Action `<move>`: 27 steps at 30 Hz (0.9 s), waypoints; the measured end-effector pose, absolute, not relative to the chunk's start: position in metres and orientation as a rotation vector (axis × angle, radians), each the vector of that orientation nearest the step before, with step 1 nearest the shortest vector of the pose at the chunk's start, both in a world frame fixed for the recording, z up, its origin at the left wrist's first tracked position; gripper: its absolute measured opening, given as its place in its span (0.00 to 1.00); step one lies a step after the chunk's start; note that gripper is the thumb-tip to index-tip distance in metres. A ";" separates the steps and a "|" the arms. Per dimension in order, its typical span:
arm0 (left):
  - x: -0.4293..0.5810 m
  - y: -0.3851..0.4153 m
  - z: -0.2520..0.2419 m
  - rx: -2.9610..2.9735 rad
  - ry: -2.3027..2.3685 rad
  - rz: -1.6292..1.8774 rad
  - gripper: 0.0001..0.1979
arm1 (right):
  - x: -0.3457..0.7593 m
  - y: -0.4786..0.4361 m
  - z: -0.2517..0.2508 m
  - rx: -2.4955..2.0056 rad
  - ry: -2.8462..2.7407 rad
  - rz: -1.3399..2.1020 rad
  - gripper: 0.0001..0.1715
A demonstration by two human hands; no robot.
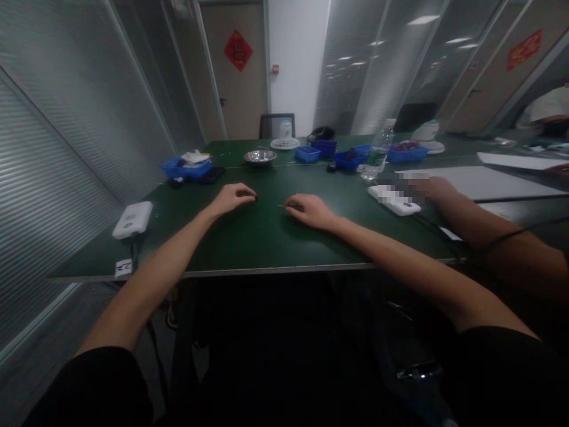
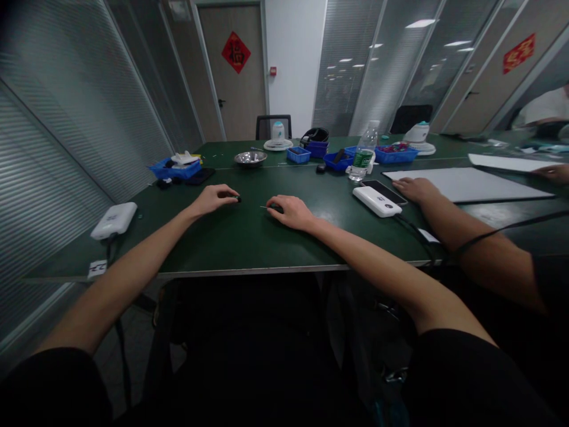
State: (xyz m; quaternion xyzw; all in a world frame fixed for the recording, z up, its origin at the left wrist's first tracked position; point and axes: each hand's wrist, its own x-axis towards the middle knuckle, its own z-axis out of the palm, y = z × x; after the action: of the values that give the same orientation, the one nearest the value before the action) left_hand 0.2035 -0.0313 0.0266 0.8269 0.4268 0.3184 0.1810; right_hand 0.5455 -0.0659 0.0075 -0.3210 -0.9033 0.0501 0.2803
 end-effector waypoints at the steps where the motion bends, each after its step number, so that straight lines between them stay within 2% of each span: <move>1: 0.217 -0.036 0.026 2.344 1.118 0.863 0.17 | 0.545 -0.066 0.008 -0.844 -2.424 0.137 0.16; 7: 0.257 -0.053 0.016 2.400 0.846 0.762 0.17 | 0.545 -0.070 0.009 -0.774 -2.458 0.135 0.15; 17: 0.250 -0.050 0.013 2.389 0.867 0.704 0.17 | 0.544 -0.076 0.013 -0.730 -2.449 0.159 0.12; 27: 0.253 -0.053 0.014 2.349 0.801 0.707 0.15 | 0.542 -0.083 0.016 -0.691 -2.520 0.097 0.16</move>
State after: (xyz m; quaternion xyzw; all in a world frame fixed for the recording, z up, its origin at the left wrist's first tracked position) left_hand 0.2530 -0.0533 0.0143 0.8746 0.2984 0.2632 0.2769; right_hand 0.5424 -0.0825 0.0156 -0.2550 -0.9306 0.0358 0.2602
